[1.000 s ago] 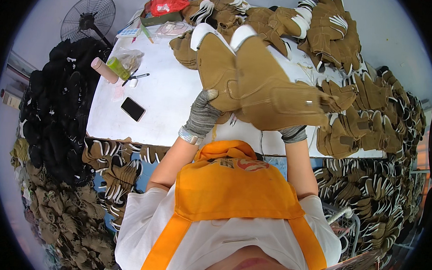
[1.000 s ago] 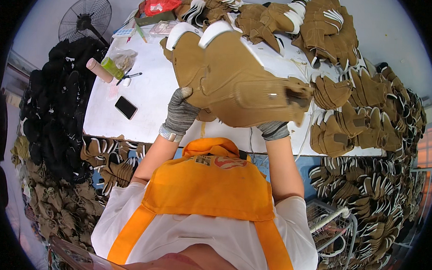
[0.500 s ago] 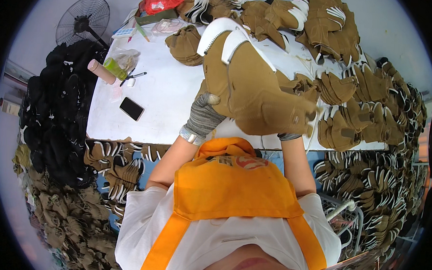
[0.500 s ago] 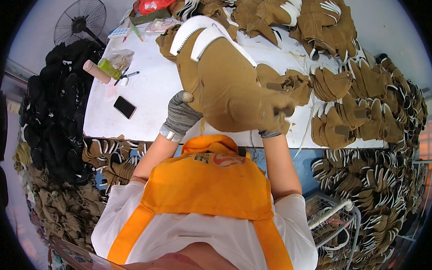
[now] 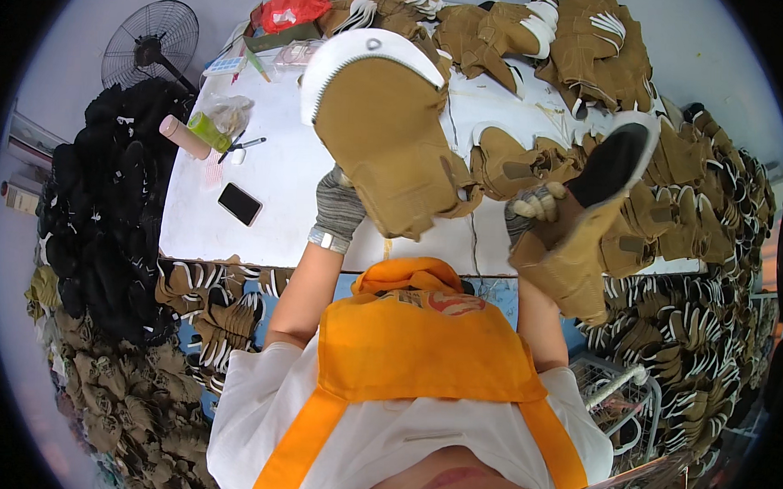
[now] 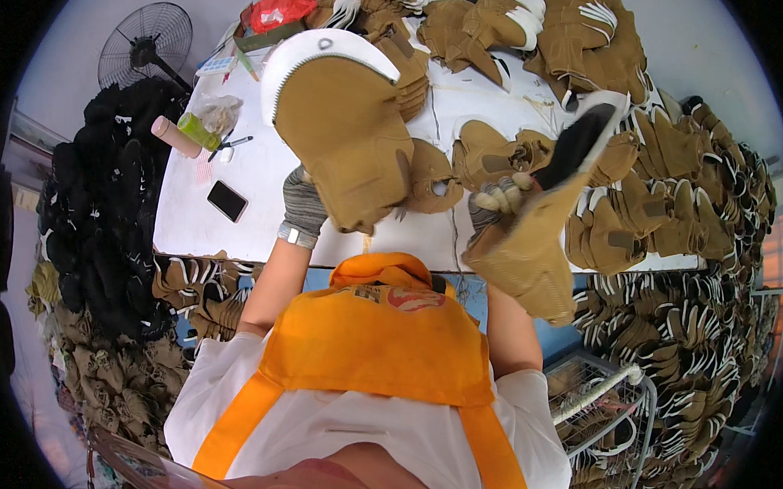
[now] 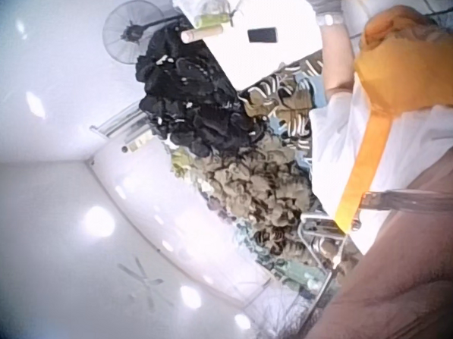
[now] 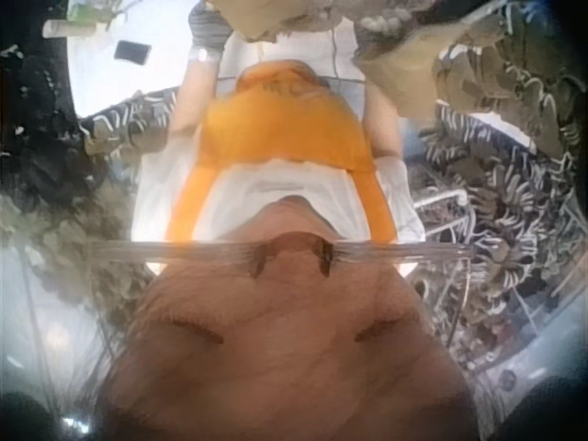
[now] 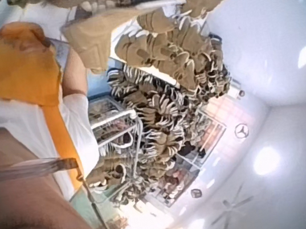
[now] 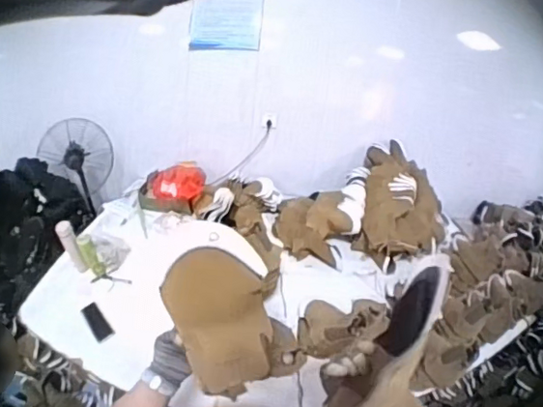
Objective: The person picks up brown shoe uppers from a table, turns them over to view the interior and exterior, and stacks them. They use a handheld tool to adjust the lining of one shoe upper.
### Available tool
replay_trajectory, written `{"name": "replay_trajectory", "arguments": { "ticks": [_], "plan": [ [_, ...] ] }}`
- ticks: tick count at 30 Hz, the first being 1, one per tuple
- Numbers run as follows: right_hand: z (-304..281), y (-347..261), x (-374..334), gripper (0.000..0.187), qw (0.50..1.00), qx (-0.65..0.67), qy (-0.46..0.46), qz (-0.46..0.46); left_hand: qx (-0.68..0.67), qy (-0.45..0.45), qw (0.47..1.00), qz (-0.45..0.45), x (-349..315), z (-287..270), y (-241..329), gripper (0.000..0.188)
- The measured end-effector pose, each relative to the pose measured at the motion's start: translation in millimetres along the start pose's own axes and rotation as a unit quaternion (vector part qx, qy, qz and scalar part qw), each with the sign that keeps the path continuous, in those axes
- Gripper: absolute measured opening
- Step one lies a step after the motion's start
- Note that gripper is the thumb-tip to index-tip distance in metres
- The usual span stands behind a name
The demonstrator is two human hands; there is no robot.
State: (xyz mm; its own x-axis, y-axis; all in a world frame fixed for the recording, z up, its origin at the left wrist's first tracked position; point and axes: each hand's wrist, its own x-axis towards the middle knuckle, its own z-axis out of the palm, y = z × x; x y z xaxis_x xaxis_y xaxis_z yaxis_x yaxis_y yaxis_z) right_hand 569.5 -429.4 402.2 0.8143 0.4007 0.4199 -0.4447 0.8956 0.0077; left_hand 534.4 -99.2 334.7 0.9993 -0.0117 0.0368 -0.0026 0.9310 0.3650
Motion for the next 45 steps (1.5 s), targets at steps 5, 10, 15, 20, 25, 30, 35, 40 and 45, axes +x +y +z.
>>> {"name": "replay_trajectory", "arguments": {
  "ticks": [5,10,15,20,25,30,35,40,45],
  "plan": [
    [6,-9,0,0.014,0.999,-0.004,-0.051,-0.003,0.134,0.007,0.991,0.014,-14,27,-2,0.063],
    [23,7,-8,0.024,0.989,-0.102,0.092,-0.059,0.091,-0.006,0.994,0.062,-2,35,-5,0.046],
    [29,20,-10,0.025,0.962,-0.181,0.193,-0.071,0.533,0.011,0.828,0.173,2,29,-9,0.053],
    [30,21,-8,0.027,0.946,-0.234,0.219,-0.054,-0.08,-0.066,0.994,-0.03,8,10,0,0.052],
    [30,27,-3,0.03,0.926,-0.295,0.234,-0.024,-0.09,-0.029,0.995,-0.037,4,28,-2,0.047],
    [28,34,-1,0.035,0.89,-0.39,0.237,0.018,-0.069,-0.024,0.996,-0.041,2,39,-7,0.046],
    [24,36,6,0.04,0.82,-0.531,0.204,0.064,-0.07,-0.021,0.996,-0.051,-4,58,-13,0.049],
    [8,42,13,0.045,0.734,-0.659,0.148,0.076,-0.115,-0.039,0.986,-0.117,-9,72,-17,0.052],
    [-6,27,32,0.043,0.658,-0.744,0.092,0.067,-0.049,-0.006,0.989,-0.137,-10,76,-12,0.055]
  ]
}}
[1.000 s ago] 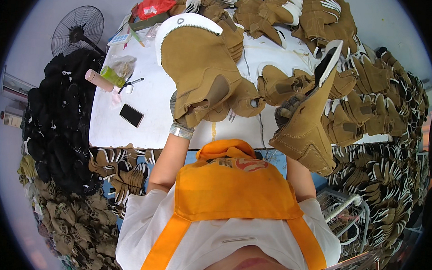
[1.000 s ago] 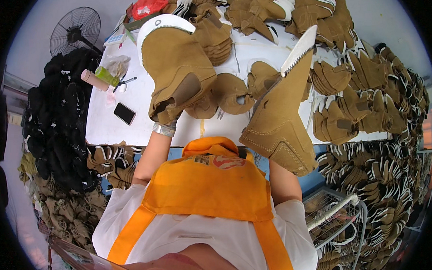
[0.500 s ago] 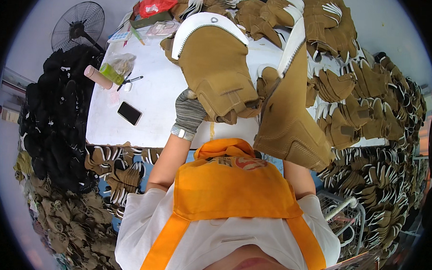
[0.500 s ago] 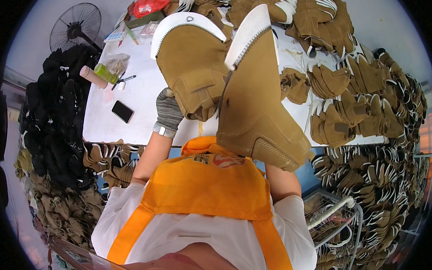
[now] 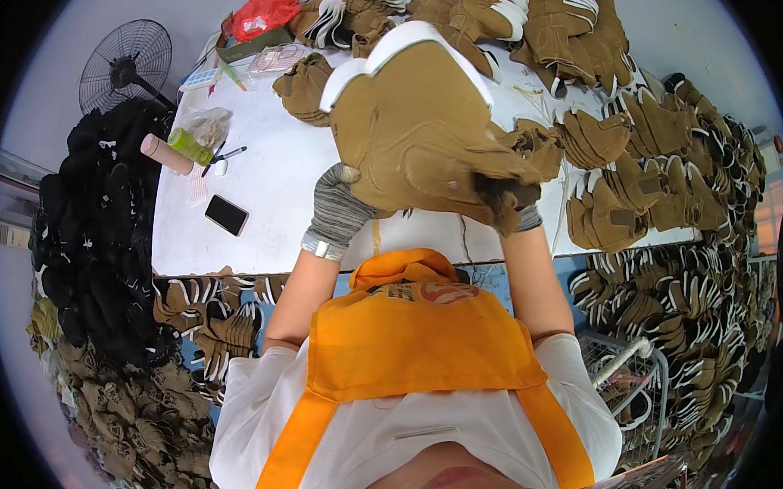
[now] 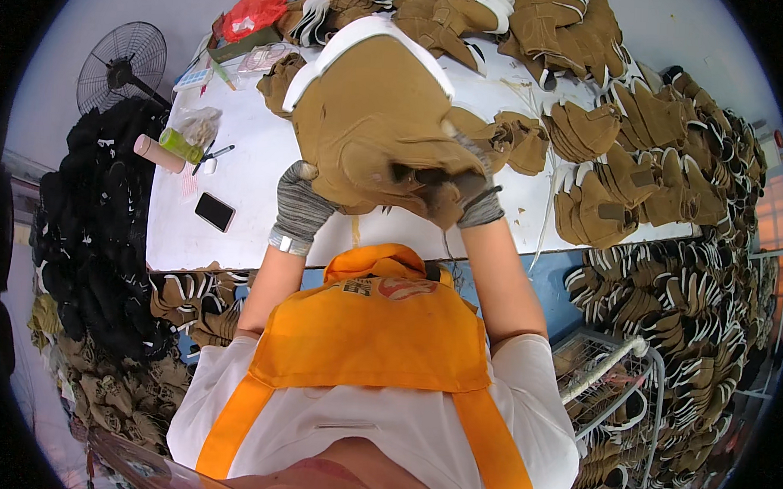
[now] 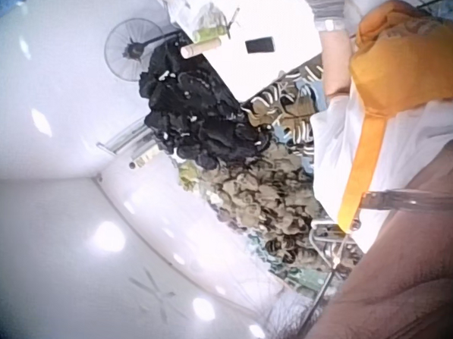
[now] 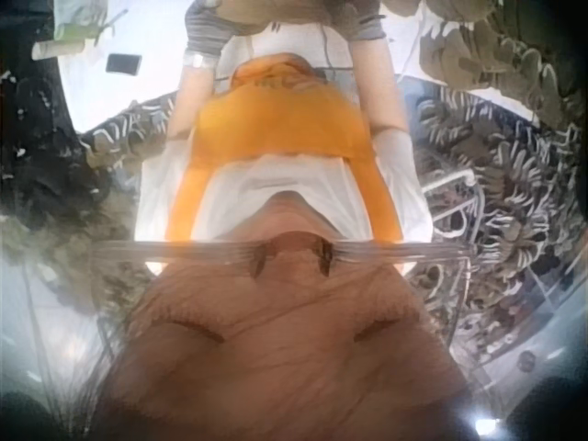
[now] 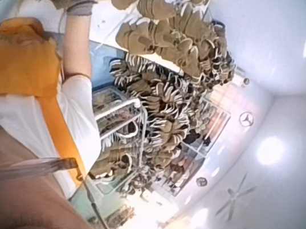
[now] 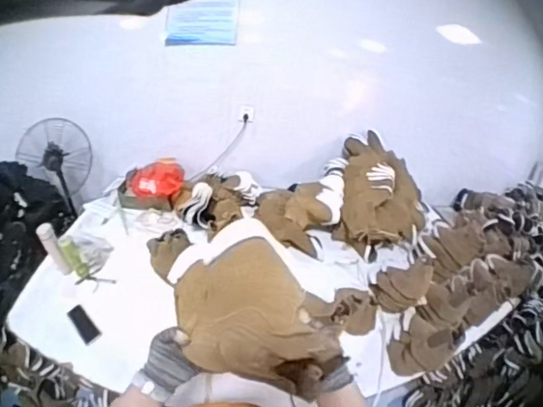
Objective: The person picks up brown shoe uppers from a table, turns them over to view the interior and exterior, and stacks them. They use a handheld tool to adjust the lining of one shoe upper.
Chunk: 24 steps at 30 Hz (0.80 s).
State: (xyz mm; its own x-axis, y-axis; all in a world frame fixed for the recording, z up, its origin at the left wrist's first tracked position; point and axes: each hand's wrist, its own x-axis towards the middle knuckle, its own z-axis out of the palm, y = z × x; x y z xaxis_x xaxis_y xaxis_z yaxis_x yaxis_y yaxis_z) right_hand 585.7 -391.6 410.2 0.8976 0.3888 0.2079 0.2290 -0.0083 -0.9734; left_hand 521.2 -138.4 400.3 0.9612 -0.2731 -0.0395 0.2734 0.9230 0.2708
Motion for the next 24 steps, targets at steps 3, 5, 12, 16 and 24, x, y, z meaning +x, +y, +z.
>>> {"name": "replay_trajectory", "arguments": {
  "ticks": [3,5,12,16,24],
  "plan": [
    [-14,-13,17,0.038,0.959,0.243,-0.041,0.142,0.031,-0.016,0.999,-0.032,3,7,3,0.057],
    [5,-23,14,0.037,0.87,0.443,0.023,0.213,-0.025,-0.062,0.998,-0.023,3,-4,-2,0.055],
    [28,-18,3,0.028,0.968,0.2,0.138,0.065,-0.017,-0.085,0.994,0.059,-1,-13,-3,0.068],
    [35,-38,-6,0.029,0.98,0.034,0.188,-0.047,0.1,-0.144,0.981,0.08,-8,-22,-4,0.076],
    [45,-79,-12,0.038,0.94,0.304,-0.021,0.153,0.08,-0.098,0.991,0.04,-11,-29,8,0.082]
  ]
}}
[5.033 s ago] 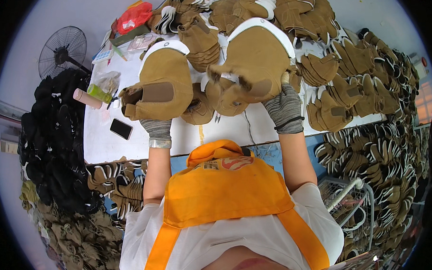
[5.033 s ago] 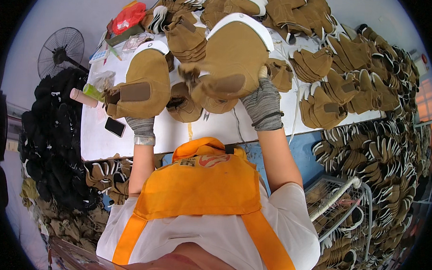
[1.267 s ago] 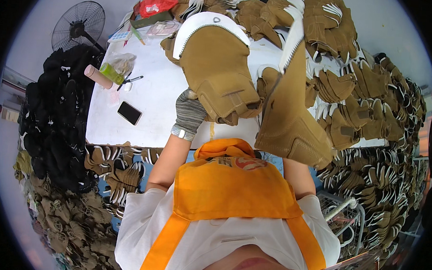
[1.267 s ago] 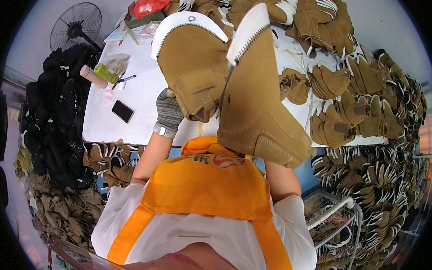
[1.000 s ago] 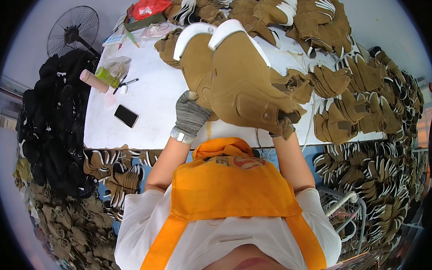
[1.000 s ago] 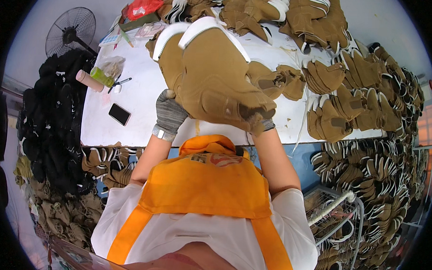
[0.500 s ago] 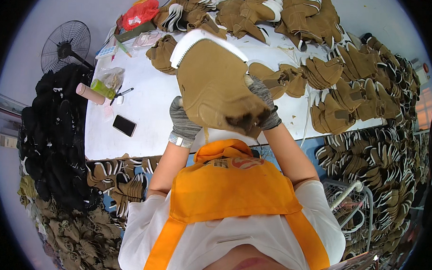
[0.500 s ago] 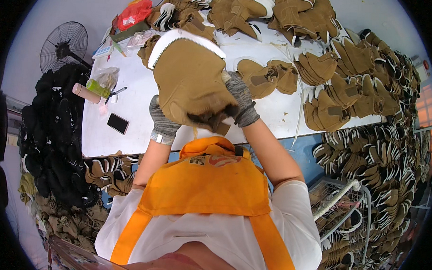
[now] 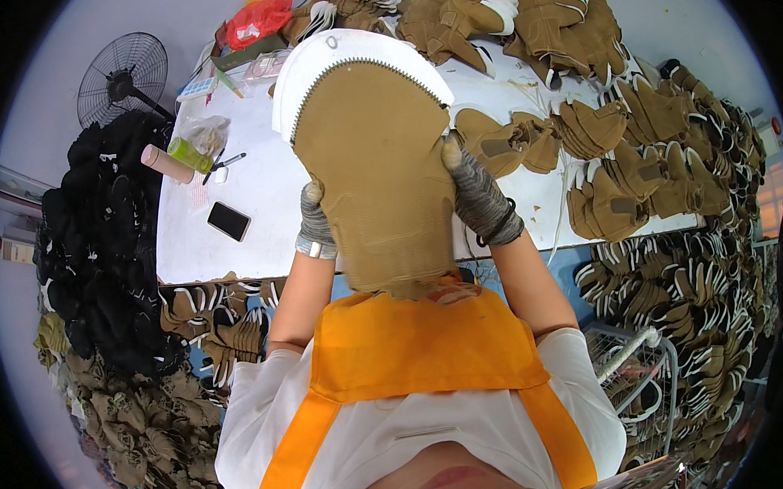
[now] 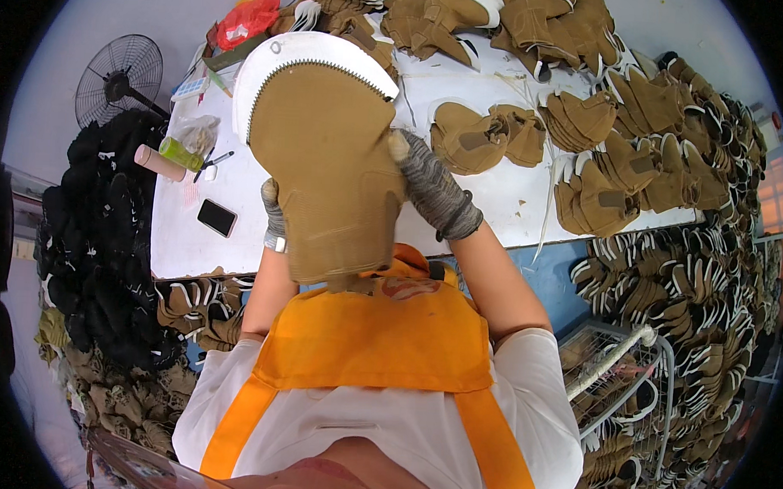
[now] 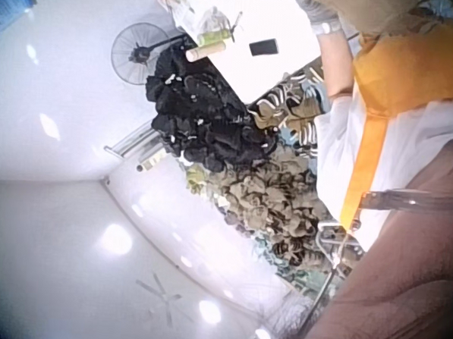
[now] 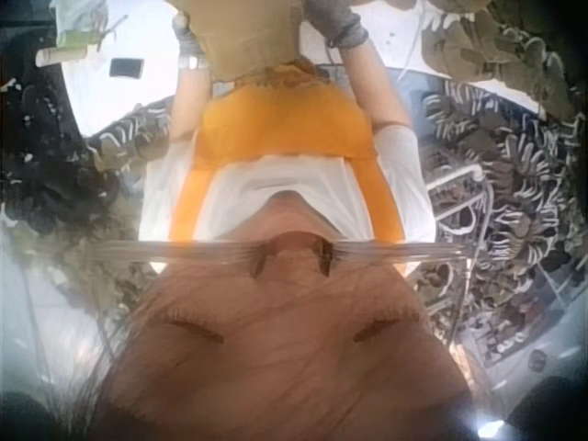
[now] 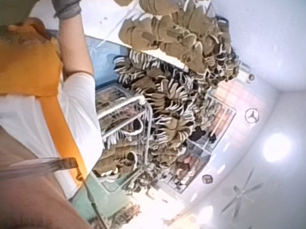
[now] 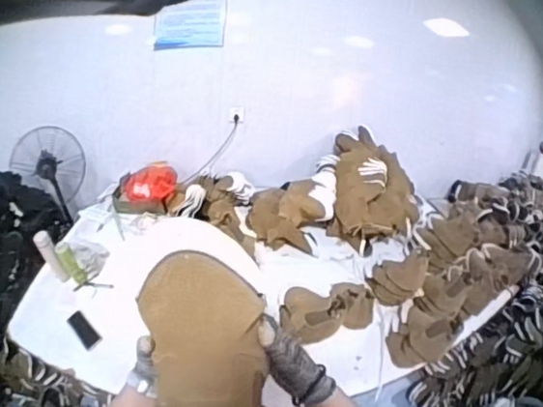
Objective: The person picks up brown shoe uppers from a table, turns them over to view the interior and exterior, and stacks them. They use a handheld tool to adjust the lining of one shoe upper.
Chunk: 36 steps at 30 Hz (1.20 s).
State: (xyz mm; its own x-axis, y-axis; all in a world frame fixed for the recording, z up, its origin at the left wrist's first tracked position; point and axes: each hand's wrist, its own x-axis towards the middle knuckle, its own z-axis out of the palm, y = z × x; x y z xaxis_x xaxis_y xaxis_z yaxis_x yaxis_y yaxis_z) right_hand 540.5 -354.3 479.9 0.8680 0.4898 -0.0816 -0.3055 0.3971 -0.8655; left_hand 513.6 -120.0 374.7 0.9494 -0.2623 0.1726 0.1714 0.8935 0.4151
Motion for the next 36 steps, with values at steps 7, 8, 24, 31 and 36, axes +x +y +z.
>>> {"name": "replay_trajectory", "arguments": {
  "ticks": [7,8,24,31,36],
  "plan": [
    [11,9,-5,0.042,0.972,-0.19,0.04,-0.131,0.027,0.09,0.995,0.021,4,48,-1,0.093],
    [8,13,-2,0.042,0.966,-0.207,0.06,-0.142,0.034,0.095,0.995,0.024,6,48,-1,0.095],
    [-91,49,17,0.044,0.963,-0.189,0.127,-0.144,-0.118,0.031,0.992,-0.043,27,49,-29,0.067],
    [-47,-8,-32,0.049,0.99,0.027,0.126,-0.05,0.728,0.006,0.679,0.1,46,40,-43,0.058],
    [-71,-6,-40,0.052,0.983,-0.02,0.171,-0.068,0.636,0.017,0.766,0.089,57,53,-61,0.061]
  ]
}}
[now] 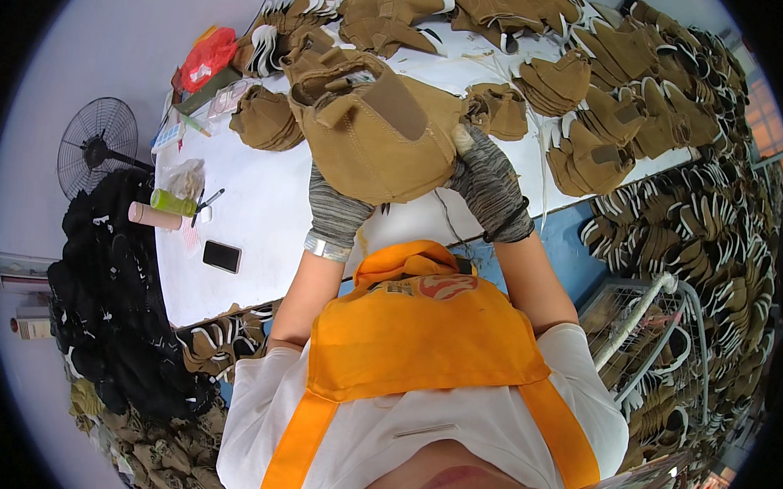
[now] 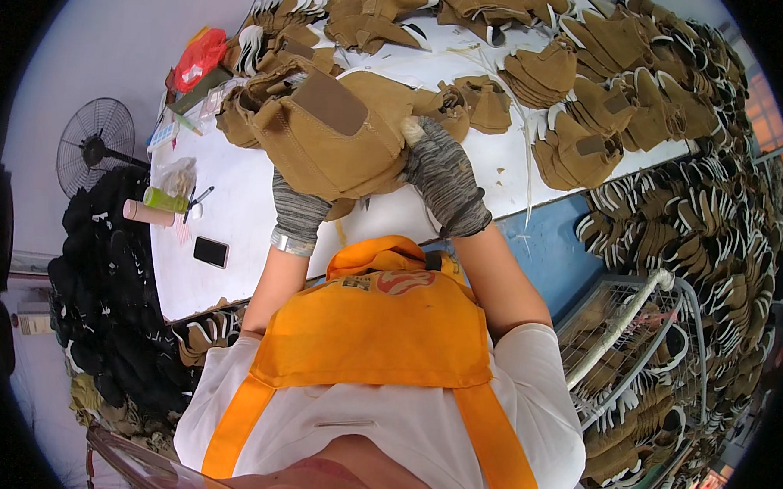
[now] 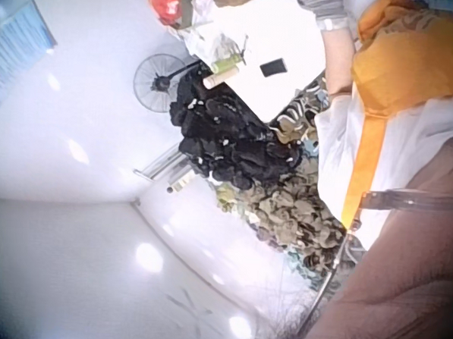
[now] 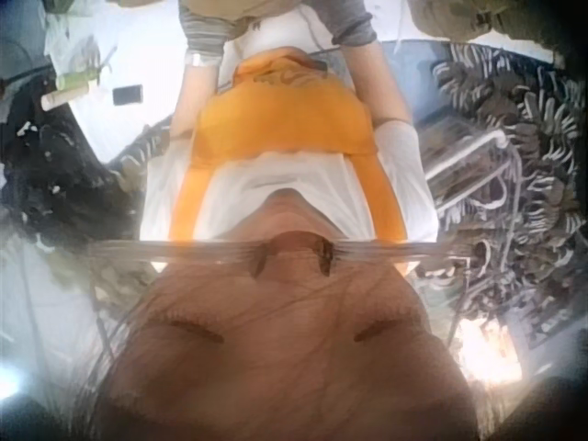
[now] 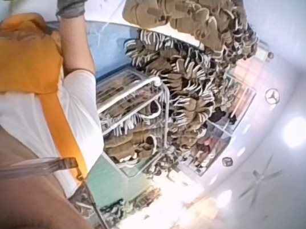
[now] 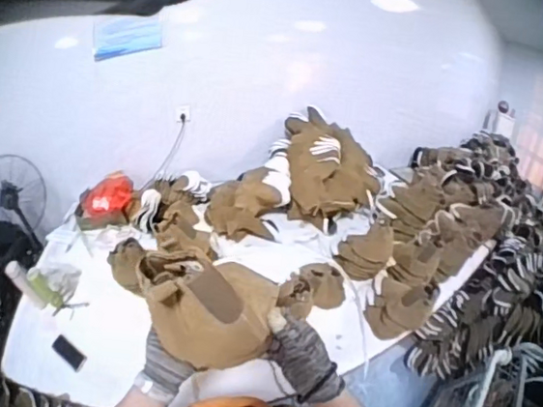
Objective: The person picks up brown shoe uppers from a table, turns them over to view the interior and exterior, and stacks them. They use a handheld tool to adjust the lining of one shoe upper.
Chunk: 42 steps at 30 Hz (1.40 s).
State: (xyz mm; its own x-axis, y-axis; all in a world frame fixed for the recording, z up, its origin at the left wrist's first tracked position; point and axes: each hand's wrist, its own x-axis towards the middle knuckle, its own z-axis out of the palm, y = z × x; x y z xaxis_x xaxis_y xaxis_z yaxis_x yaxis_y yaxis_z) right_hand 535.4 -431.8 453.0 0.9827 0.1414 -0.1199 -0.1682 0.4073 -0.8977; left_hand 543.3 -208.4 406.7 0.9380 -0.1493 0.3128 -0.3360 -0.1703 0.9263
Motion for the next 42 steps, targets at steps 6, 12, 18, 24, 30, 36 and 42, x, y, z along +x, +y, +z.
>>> {"name": "replay_trajectory", "arguments": {
  "ticks": [6,12,18,24,30,36,42],
  "plan": [
    [-12,2,-6,0.053,1.0,0.01,0.022,-0.002,0.378,-0.039,0.923,0.053,6,5,12,0.054],
    [-1,10,1,0.071,0.985,-0.094,0.058,-0.135,-0.332,0.031,0.938,-0.09,1,7,4,0.066],
    [38,-7,-19,0.123,0.923,-0.122,-0.128,-0.342,-0.371,0.018,0.927,-0.053,-9,-7,30,0.065],
    [9,20,5,0.1,0.974,-0.098,-0.053,-0.196,-0.224,0.06,0.972,-0.032,-16,-17,33,0.068],
    [1,-15,-4,0.067,0.961,-0.191,-0.172,-0.103,-0.196,0.076,0.975,-0.069,-21,-50,17,0.053],
    [12,-2,-19,0.047,0.889,-0.341,-0.143,-0.27,-0.371,0.1,0.921,-0.059,-18,-77,0,0.057],
    [-58,-20,-28,0.038,0.911,-0.183,0.096,-0.356,-0.541,0.156,0.826,-0.012,-14,-115,1,0.066]
  ]
}}
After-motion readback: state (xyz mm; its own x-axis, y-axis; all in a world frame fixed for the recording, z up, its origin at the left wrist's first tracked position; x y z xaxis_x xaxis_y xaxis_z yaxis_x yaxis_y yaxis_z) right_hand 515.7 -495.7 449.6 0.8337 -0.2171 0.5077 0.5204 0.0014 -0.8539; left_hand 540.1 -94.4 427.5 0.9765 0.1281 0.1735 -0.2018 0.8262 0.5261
